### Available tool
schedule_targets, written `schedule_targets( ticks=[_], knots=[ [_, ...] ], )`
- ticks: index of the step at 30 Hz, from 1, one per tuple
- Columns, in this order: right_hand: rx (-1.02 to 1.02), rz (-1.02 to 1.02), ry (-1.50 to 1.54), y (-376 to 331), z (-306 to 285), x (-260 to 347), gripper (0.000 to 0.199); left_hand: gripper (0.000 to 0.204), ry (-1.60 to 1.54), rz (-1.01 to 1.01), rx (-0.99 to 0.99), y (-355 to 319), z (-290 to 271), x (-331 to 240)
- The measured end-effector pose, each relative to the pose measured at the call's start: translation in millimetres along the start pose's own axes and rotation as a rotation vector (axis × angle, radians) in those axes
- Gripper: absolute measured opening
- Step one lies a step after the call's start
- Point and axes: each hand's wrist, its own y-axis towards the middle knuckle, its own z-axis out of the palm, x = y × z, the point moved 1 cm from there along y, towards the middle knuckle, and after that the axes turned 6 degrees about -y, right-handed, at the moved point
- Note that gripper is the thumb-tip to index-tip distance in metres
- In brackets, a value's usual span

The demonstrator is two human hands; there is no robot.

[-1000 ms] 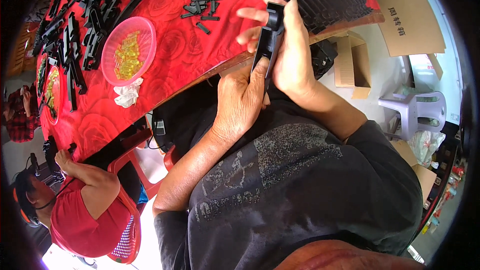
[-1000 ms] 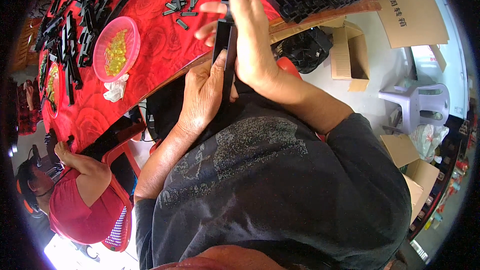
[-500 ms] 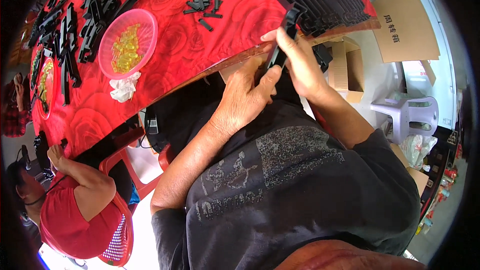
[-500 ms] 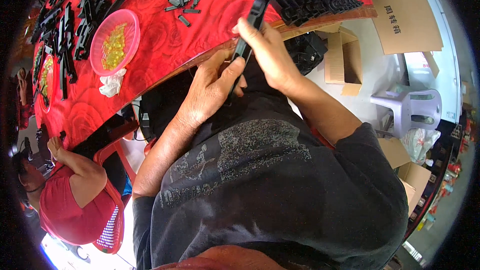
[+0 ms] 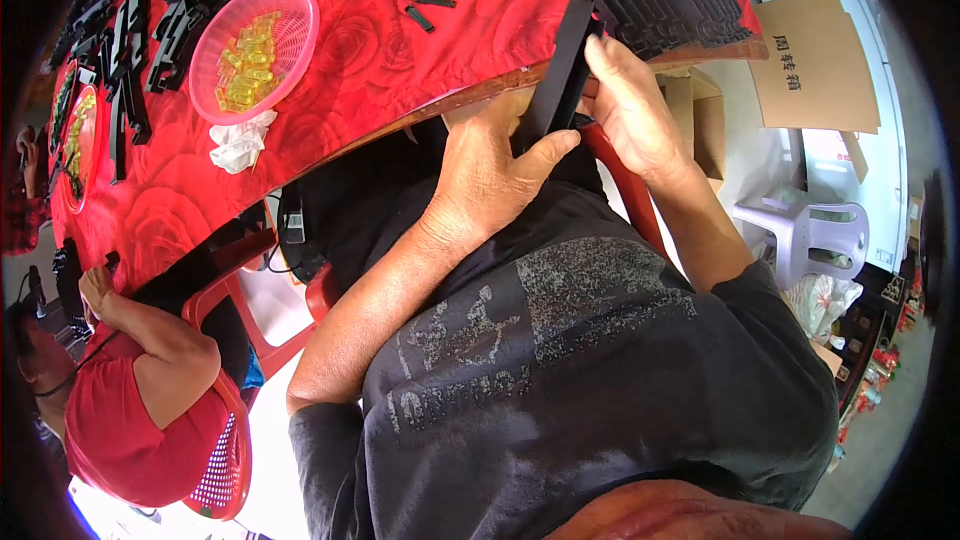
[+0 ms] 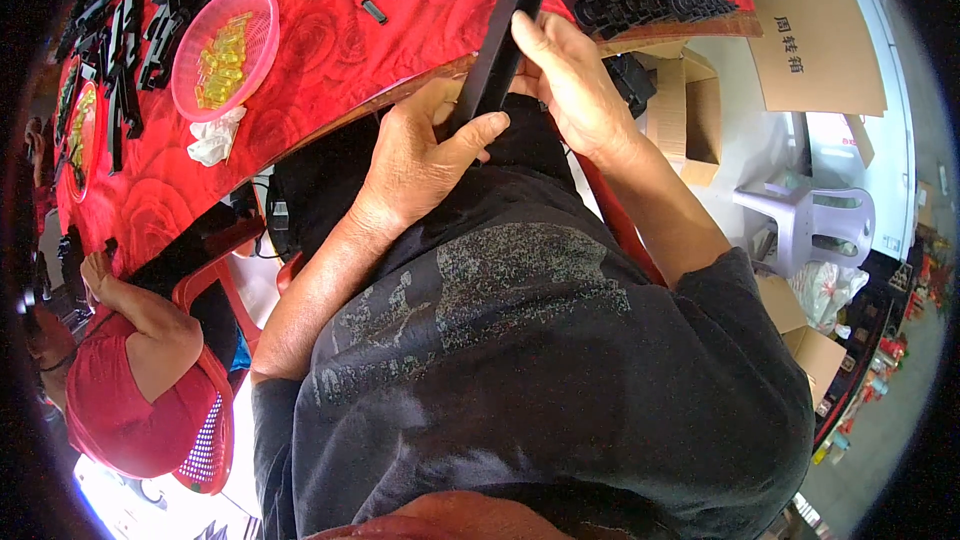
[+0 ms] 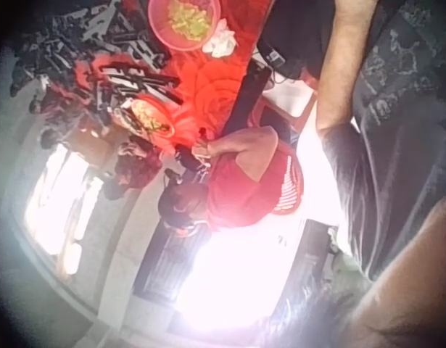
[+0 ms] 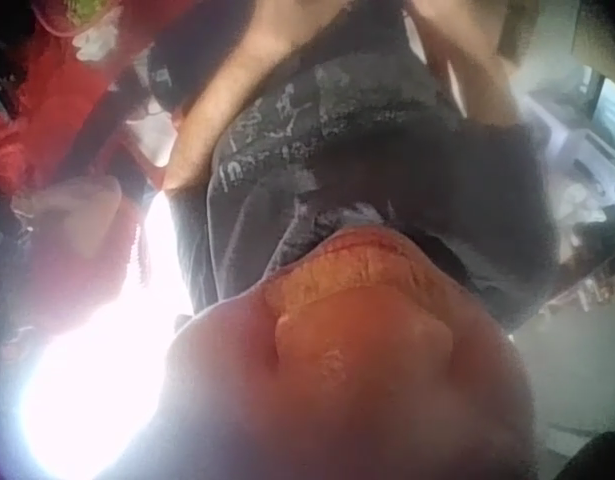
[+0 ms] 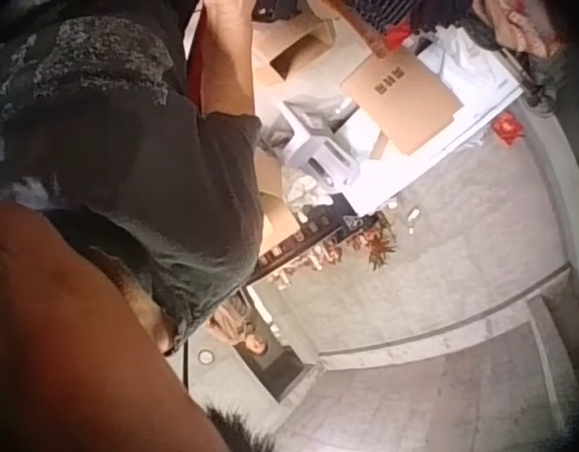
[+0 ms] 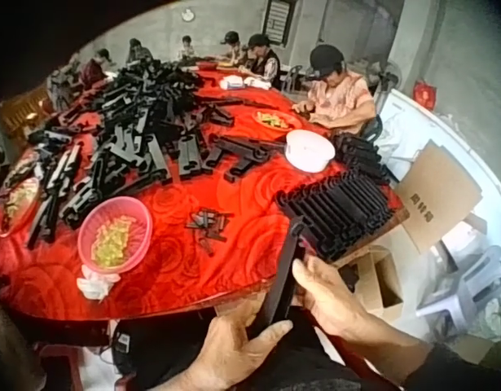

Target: The person assembles levels by fitting small vials and plastic inserts into black plastic housings by hand.

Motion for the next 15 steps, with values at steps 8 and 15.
schedule_targets(
  ticks=[8,15],
  knots=[
    [-0.073,0.065,-0.047,-11,2,-10,0.032,0.047,0.401,0.157,-0.133,-6,3,-13],
    [-0.111,-0.017,-0.166,6,-22,8,0.023,0.055,0.347,0.063,0.013,-7,4,-20]
  ],
)
